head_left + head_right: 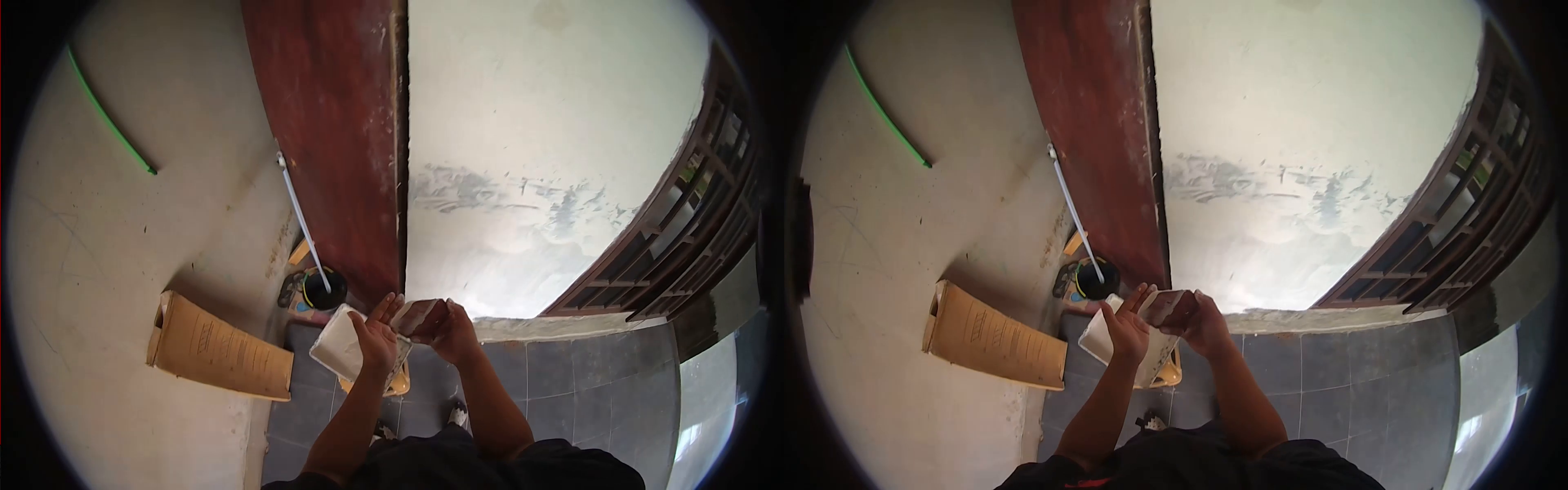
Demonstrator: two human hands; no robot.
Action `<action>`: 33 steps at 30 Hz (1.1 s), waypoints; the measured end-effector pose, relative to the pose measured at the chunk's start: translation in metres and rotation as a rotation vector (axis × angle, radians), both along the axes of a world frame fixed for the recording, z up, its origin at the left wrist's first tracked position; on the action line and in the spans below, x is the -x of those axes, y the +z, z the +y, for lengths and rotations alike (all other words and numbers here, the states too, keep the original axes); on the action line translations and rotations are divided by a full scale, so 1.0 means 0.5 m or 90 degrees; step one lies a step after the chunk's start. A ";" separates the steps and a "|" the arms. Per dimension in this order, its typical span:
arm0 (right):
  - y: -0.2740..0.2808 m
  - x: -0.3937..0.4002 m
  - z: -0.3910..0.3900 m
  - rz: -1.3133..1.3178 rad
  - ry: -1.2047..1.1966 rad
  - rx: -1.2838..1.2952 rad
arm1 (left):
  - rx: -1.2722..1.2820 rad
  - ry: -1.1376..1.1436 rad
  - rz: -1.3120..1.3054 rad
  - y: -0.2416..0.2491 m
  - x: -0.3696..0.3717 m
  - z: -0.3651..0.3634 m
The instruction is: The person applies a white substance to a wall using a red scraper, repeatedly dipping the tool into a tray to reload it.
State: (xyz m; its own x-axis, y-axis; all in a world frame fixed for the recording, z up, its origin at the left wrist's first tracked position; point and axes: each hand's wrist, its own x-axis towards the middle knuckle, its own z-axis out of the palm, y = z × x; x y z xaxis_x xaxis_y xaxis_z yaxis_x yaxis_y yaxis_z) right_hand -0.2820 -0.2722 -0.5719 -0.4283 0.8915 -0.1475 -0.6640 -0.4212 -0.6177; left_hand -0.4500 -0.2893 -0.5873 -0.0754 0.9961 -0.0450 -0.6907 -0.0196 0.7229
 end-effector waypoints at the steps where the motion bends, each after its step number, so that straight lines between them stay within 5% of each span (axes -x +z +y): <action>1: 0.012 -0.029 0.008 -0.012 0.001 -0.047 | -0.035 -0.015 -0.087 0.001 -0.031 0.020; 5: 0.126 -0.144 0.061 0.034 -0.048 -0.103 | -0.169 -0.026 -0.021 0.088 -0.148 0.106; 15: 0.607 -0.441 0.193 0.097 -0.196 -0.370 | -0.673 0.021 0.351 0.608 -0.401 0.314; 22: 0.815 -0.565 0.257 0.149 -0.274 -0.477 | -0.835 0.101 0.391 0.863 -0.558 0.394; 26: 0.942 -0.614 0.298 0.129 -0.455 -0.595 | -0.815 0.125 0.509 0.944 -0.613 0.450; 28: 1.005 -0.633 0.328 0.126 -0.508 -0.628 | -1.021 0.326 0.534 0.994 -0.646 0.490; 31: 1.105 -0.659 0.363 0.004 -0.722 -0.675 | -1.099 0.388 0.608 1.054 -0.668 0.519; 33: 1.152 -0.675 0.379 -0.260 -0.893 -0.789 | -1.164 0.491 0.740 1.084 -0.678 0.539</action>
State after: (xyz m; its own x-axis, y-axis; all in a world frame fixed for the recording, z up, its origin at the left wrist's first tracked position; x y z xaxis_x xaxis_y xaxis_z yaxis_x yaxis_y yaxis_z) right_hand 0.0556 -0.0828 0.0040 0.4775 0.1858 0.8588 0.1557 0.9440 -0.2909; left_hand -0.1110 -0.0200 -0.0454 0.3518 -0.2953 0.8883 0.3172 -0.8552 -0.4100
